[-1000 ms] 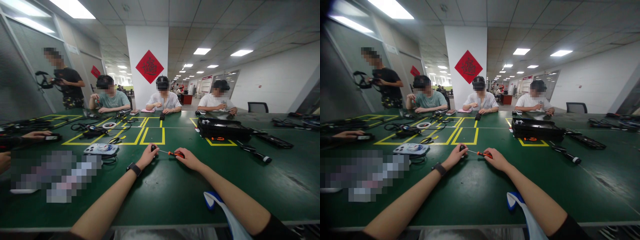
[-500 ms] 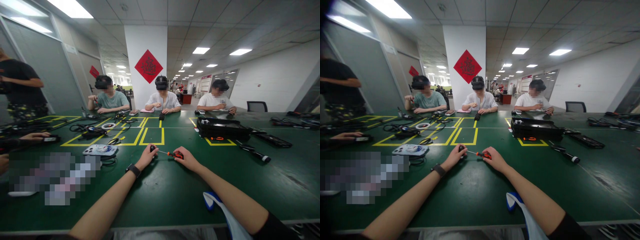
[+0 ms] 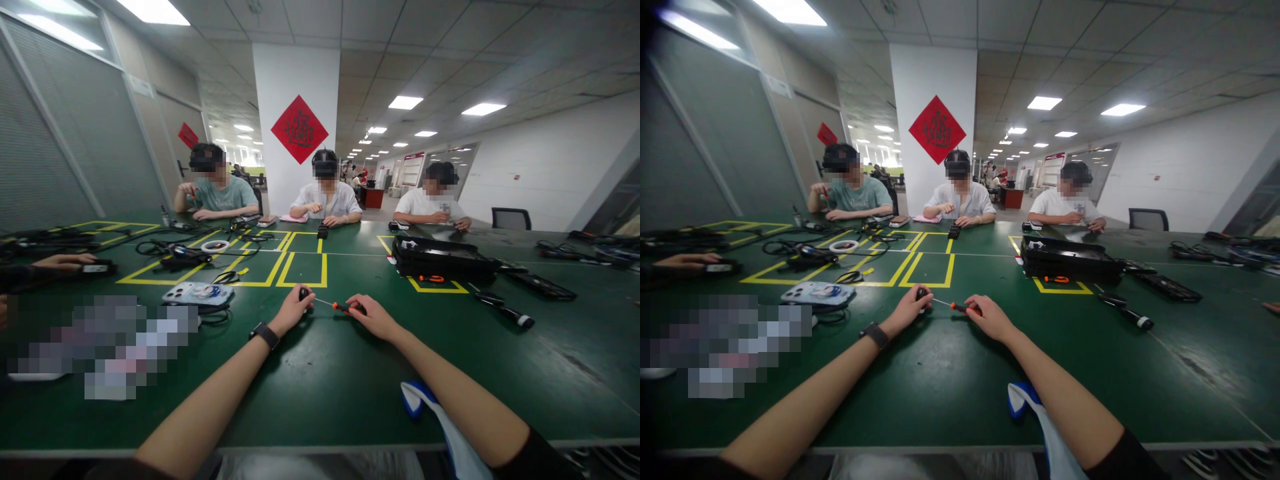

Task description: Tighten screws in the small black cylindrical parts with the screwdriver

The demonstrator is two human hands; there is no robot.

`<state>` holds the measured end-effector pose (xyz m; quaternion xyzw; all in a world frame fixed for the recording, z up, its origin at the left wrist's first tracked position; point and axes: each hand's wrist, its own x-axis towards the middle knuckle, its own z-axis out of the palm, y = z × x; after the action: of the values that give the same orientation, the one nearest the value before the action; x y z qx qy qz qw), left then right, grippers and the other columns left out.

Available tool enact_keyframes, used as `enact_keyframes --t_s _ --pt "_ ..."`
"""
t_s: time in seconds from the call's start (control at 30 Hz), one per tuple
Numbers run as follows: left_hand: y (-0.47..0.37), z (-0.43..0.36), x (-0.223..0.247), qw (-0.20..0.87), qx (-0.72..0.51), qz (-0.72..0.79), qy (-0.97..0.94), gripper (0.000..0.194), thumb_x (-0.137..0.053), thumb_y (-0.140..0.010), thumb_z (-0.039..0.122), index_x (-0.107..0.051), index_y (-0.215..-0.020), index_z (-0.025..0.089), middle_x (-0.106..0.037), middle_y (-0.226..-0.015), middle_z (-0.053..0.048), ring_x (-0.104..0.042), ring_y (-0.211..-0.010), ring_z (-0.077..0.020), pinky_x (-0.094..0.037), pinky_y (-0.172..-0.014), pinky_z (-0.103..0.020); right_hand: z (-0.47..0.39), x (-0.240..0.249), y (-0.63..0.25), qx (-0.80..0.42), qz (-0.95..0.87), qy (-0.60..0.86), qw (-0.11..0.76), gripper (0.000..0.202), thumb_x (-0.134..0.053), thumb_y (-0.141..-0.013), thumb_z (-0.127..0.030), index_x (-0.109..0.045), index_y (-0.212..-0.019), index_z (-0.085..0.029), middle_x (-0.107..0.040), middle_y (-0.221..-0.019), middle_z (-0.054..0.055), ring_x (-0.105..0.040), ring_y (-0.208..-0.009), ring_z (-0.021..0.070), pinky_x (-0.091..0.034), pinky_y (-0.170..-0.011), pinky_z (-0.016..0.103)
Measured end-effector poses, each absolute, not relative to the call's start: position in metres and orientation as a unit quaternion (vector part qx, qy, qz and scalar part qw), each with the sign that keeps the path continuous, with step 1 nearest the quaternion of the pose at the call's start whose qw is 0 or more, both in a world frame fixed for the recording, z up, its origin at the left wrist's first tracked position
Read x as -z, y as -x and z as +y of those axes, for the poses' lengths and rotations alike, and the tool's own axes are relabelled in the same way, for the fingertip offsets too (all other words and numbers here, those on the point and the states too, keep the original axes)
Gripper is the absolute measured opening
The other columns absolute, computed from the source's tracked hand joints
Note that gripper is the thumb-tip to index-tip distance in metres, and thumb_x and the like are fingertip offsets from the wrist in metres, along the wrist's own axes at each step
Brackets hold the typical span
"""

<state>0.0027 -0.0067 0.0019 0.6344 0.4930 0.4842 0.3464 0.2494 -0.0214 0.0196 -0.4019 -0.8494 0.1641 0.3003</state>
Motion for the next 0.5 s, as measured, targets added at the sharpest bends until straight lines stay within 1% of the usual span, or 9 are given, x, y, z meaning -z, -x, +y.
enact_keyframes --t_s 0.07,0.13,0.33,0.43,0.5 --pt "-0.003 -0.006 -0.002 0.35 -0.485 0.494 -0.631 0.029 -0.052 -0.072 0.042 -0.049 -0.089 0.018 -0.055 -0.074 0.0 -0.057 -0.063 -0.0118 -0.041 -0.055 -0.022 -0.021 -0.02 -0.25 -0.167 -0.85 0.399 0.299 0.021 -0.045 -0.084 -0.025 -0.055 -0.101 -0.019 -0.059 -0.086 0.003 -0.05 -0.082 0.0159 -0.038 -0.075 0.03" --pt "-0.002 -0.005 -0.001 0.351 -0.484 0.494 -0.632 0.03 -0.052 -0.072 0.042 -0.049 -0.089 0.018 -0.055 -0.074 0.0 -0.057 -0.063 -0.0118 -0.041 -0.054 -0.022 -0.019 -0.019 -0.25 -0.168 -0.853 0.393 0.299 0.021 -0.046 -0.083 -0.024 -0.054 -0.102 -0.019 -0.059 -0.086 0.003 -0.05 -0.082 0.016 -0.038 -0.074 0.03" --pt "0.0 -0.004 0.0 0.361 -0.484 0.49 -0.628 0.032 -0.052 -0.072 0.044 -0.049 -0.089 0.018 -0.054 -0.072 0.001 -0.056 -0.063 -0.0114 -0.041 -0.055 -0.022 -0.017 -0.011 -0.244 -0.148 -0.849 0.371 0.346 0.027 -0.059 -0.073 -0.02 -0.054 -0.1 -0.019 -0.053 -0.094 0.004 -0.049 -0.085 0.0162 -0.039 -0.078 0.031" --pt "-0.001 -0.004 -0.001 0.36 -0.486 0.491 -0.627 0.031 -0.053 -0.071 0.044 -0.049 -0.089 0.018 -0.054 -0.073 0.001 -0.056 -0.063 -0.0111 -0.041 -0.054 -0.022 -0.018 -0.01 -0.237 -0.141 -0.848 0.367 0.356 0.029 -0.061 -0.071 -0.016 -0.054 -0.099 -0.02 -0.051 -0.097 0.004 -0.049 -0.087 0.0157 -0.04 -0.08 0.031" --pt "-0.001 -0.005 -0.001 0.356 -0.488 0.49 -0.629 0.03 -0.053 -0.071 0.043 -0.049 -0.088 0.018 -0.054 -0.074 0.001 -0.056 -0.062 -0.0108 -0.041 -0.054 -0.022 -0.019 -0.011 -0.236 -0.135 -0.849 0.37 0.352 0.032 -0.062 -0.071 -0.018 -0.054 -0.101 -0.02 -0.051 -0.096 0.004 -0.049 -0.089 0.0166 -0.039 -0.081 0.032"
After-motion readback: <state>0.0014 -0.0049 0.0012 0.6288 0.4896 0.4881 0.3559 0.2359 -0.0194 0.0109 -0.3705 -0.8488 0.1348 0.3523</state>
